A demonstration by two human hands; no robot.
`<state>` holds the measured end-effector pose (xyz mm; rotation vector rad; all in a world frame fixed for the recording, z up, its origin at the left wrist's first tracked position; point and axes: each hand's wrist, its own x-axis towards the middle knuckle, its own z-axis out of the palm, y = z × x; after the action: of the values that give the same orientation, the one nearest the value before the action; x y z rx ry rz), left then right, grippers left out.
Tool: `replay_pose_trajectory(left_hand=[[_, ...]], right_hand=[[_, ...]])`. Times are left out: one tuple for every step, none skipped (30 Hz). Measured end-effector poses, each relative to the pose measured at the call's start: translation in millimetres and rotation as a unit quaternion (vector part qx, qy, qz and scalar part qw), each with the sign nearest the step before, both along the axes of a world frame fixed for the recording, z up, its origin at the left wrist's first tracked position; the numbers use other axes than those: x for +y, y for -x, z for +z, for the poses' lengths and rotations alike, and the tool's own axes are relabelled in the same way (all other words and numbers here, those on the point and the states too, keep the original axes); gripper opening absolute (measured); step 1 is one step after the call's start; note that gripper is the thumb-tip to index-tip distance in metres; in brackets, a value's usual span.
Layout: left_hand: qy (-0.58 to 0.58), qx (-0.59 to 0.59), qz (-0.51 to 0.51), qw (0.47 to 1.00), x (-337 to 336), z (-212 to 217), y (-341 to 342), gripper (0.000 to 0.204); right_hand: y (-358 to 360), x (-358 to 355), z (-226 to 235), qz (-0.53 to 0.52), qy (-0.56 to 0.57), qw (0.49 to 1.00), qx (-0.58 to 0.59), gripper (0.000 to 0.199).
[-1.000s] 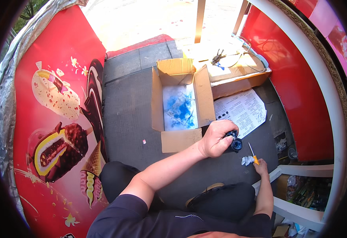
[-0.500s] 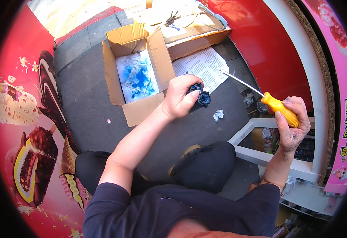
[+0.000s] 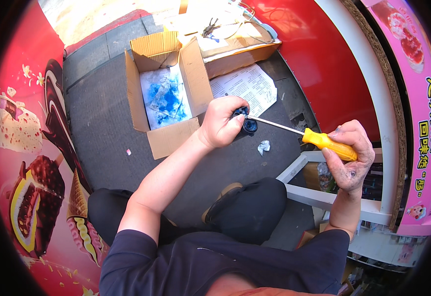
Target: The person sits on the floor and assembles a mechanical part by inserting a blue chain into a cylindrical housing, then cleans the end cap with a tissue and uses a screwdriver to tighten a screw.
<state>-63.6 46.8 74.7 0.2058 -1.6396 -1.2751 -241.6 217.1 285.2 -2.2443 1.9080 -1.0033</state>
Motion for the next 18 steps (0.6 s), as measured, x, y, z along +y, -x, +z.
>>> replay_pose_trajectory(left_hand=[[0.002, 0.0, 0.0, 1.0, 0, 0, 0, 0.032], [0.003, -0.002, 0.001, 1.0, 0, 0, 0, 0.032], [0.004, -0.002, 0.002, 1.0, 0, 0, 1, 0.032], [0.006, -0.003, 0.003, 1.0, 1, 0, 1, 0.033], [0.006, -0.001, 0.004, 1.0, 1, 0, 1, 0.033], [0.007, 0.0, 0.005, 1.0, 1, 0, 2, 0.033], [0.007, 0.001, 0.006, 1.0, 1, 0, 2, 0.033], [0.007, -0.001, 0.006, 1.0, 1, 0, 2, 0.033], [0.008, -0.002, 0.007, 1.0, 1, 1, 2, 0.033], [0.008, -0.004, 0.008, 1.0, 1, 1, 2, 0.033], [0.009, -0.004, 0.007, 1.0, 1, 1, 2, 0.032], [0.009, -0.005, 0.006, 1.0, 1, 1, 2, 0.032], [0.01, -0.004, 0.004, 1.0, 2, 1, 2, 0.032], [0.013, -0.003, 0.007, 1.0, 2, 2, 3, 0.032], [0.016, -0.002, 0.01, 1.0, 2, 2, 3, 0.032], [0.018, 0.0, 0.011, 1.0, 3, 1, 4, 0.032], [0.02, -0.001, 0.01, 1.0, 4, 1, 5, 0.031], [0.022, -0.003, 0.009, 1.0, 5, 1, 5, 0.031]], right_hand=[[0, -1, 0, 0.004, 0.002, 1.0, 0.001, 0.028], [1, -1, -1, 0.006, -0.001, 1.0, 0.0, 0.029], [2, -1, -1, 0.01, 0.004, 1.0, 0.003, 0.028], [2, -1, -1, 0.012, 0.003, 1.0, 0.004, 0.028], [3, -1, -1, 0.012, 0.0, 1.0, 0.001, 0.028], [4, -1, -2, 0.016, 0.001, 1.0, 0.007, 0.028], [4, -1, -1, 0.019, 0.0, 1.0, 0.01, 0.028], [4, -2, -1, 0.018, -0.004, 1.0, 0.008, 0.028], [4, -3, 0, 0.02, -0.004, 1.0, 0.013, 0.028], [3, -3, 2, 0.018, -0.006, 1.0, 0.013, 0.028], [1, -5, 4, 0.018, -0.01, 1.0, 0.01, 0.027], [-2, -6, 7, 0.013, -0.017, 1.0, 0.014, 0.027], [-5, -8, 11, 0.009, -0.026, 1.0, 0.015, 0.027], [-9, -10, 16, 0.011, -0.031, 0.999, 0.011, 0.027], [-14, -12, 21, -0.002, -0.043, 0.999, 0.023, 0.026], [-19, -13, 26, -0.008, -0.051, 0.998, 0.029, 0.026], [-25, -16, 32, -0.009, -0.058, 0.998, 0.032, 0.025], [-32, -18, 37, -0.023, -0.063, 0.997, 0.04, 0.025]])
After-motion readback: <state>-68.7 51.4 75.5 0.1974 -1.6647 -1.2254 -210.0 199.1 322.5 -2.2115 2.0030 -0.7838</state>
